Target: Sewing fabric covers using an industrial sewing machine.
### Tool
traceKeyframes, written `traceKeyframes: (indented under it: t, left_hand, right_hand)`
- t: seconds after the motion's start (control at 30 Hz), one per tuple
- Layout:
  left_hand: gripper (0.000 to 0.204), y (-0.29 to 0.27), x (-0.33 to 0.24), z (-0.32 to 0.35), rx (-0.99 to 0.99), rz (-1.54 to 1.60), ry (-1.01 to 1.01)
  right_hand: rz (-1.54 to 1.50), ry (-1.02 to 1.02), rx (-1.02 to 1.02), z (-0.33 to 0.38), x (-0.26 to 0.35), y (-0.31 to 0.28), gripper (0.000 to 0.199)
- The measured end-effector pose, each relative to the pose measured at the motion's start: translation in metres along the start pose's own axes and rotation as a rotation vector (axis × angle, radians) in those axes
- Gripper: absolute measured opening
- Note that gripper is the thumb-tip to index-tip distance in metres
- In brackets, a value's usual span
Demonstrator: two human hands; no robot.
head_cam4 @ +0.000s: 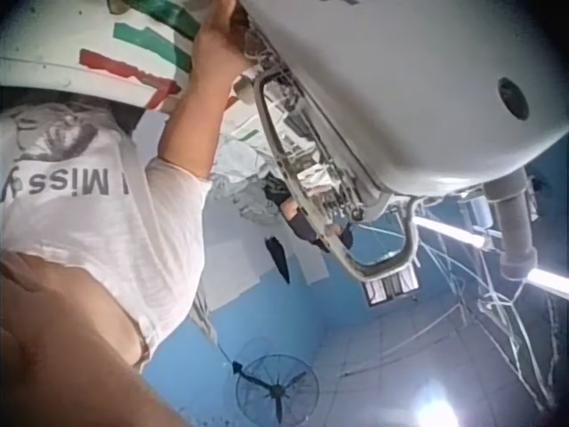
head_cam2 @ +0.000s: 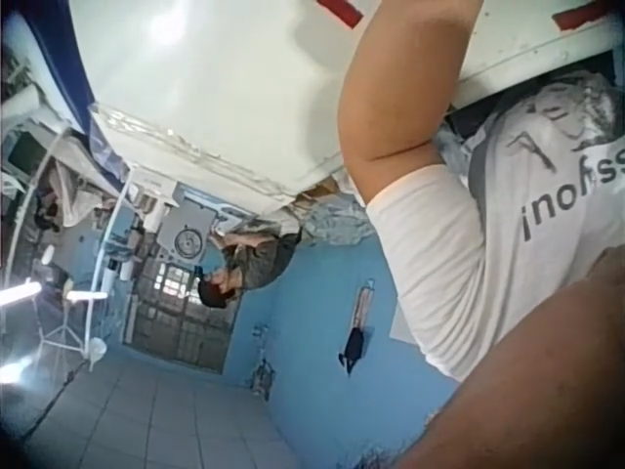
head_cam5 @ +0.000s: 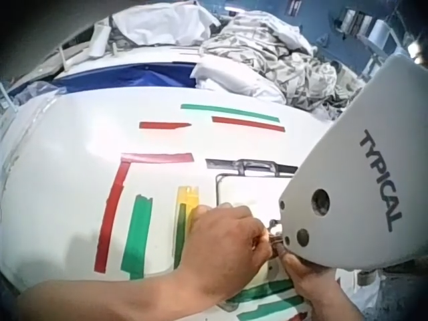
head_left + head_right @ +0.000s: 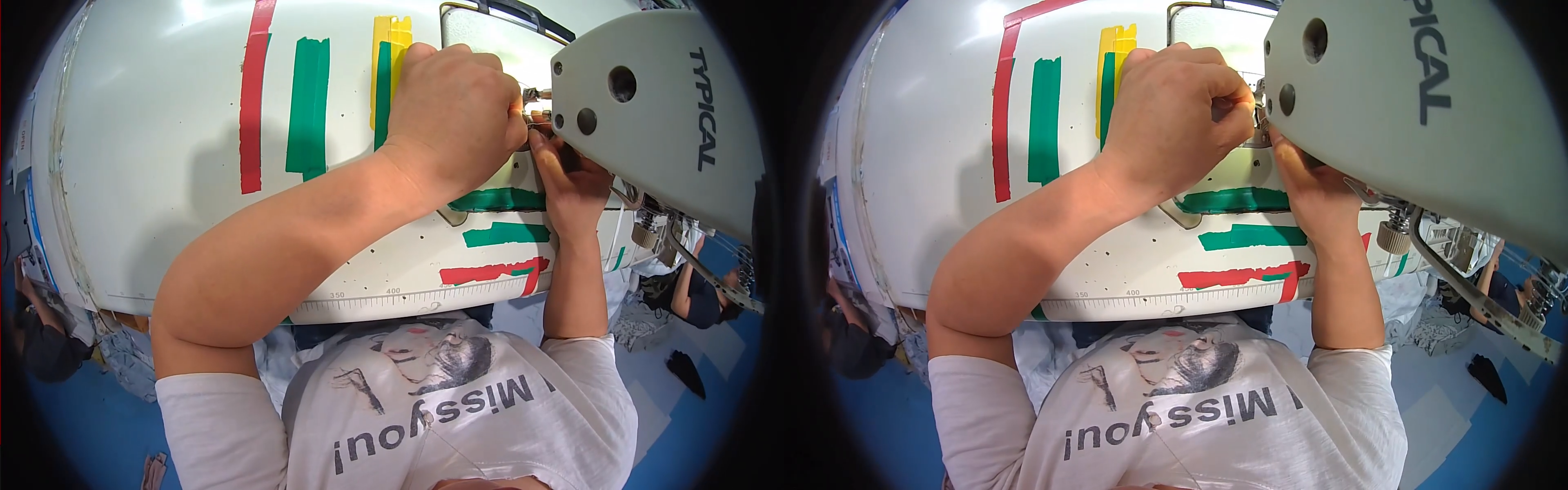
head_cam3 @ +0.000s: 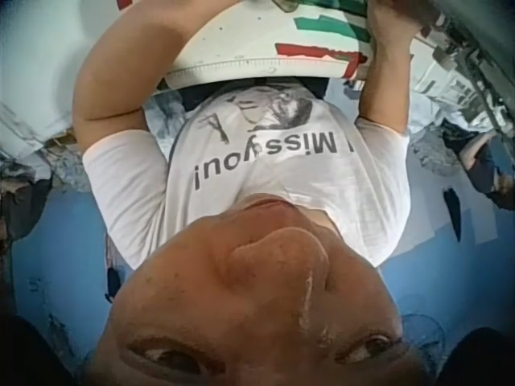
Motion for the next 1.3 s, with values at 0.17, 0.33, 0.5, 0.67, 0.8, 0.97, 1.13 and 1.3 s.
traceKeyframes:
  t: [0.17,0.33,0.5,0.67,0.8,0.97,1.13,1.3]
  left_hand:
    - [0.007,0.000,-0.001,0.000,0.001,-0.007,-0.001]
    - [0.007,-0.001,-0.001,-0.001,0.008,0.010,-0.009]
    - [0.008,-0.001,-0.001,-0.001,0.010,0.015,-0.013]
    - [0.008,0.000,-0.001,-0.001,0.019,0.009,-0.017]
    - [0.009,0.000,-0.002,-0.001,0.022,0.002,-0.014]
    - [0.008,0.000,-0.002,-0.001,0.034,0.008,-0.024]
    - [0.007,-0.001,-0.002,-0.001,0.030,0.012,-0.029]
    - [0.008,-0.001,-0.003,-0.001,0.011,0.031,-0.023]
  right_hand:
    - [-0.012,0.020,0.011,0.001,0.002,-0.001,0.011]
    - [-0.014,0.039,0.013,0.001,0.001,-0.001,0.012]
    - [0.037,-0.024,-0.009,0.000,0.000,0.000,0.012]
    - [0.072,-0.024,0.003,0.001,-0.003,-0.003,0.011]
    - [0.380,-0.242,-0.019,-0.001,-0.003,-0.002,0.011]
    - [0.151,-0.082,-0.014,-0.002,0.006,0.002,0.019]
    - [0.160,-0.005,0.013,-0.002,0.014,0.004,0.025]
    - [0.248,-0.033,-0.011,-0.004,0.011,0.004,0.026]
Point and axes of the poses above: each hand's wrist, its own z-axis away from the middle knuckle, its own y-axis out of the palm, x = y × z, the point moved 1 cm from there along -z, towards the middle knuckle, and after that the axes turned 12 degrees about y, right-handed, at the moved point
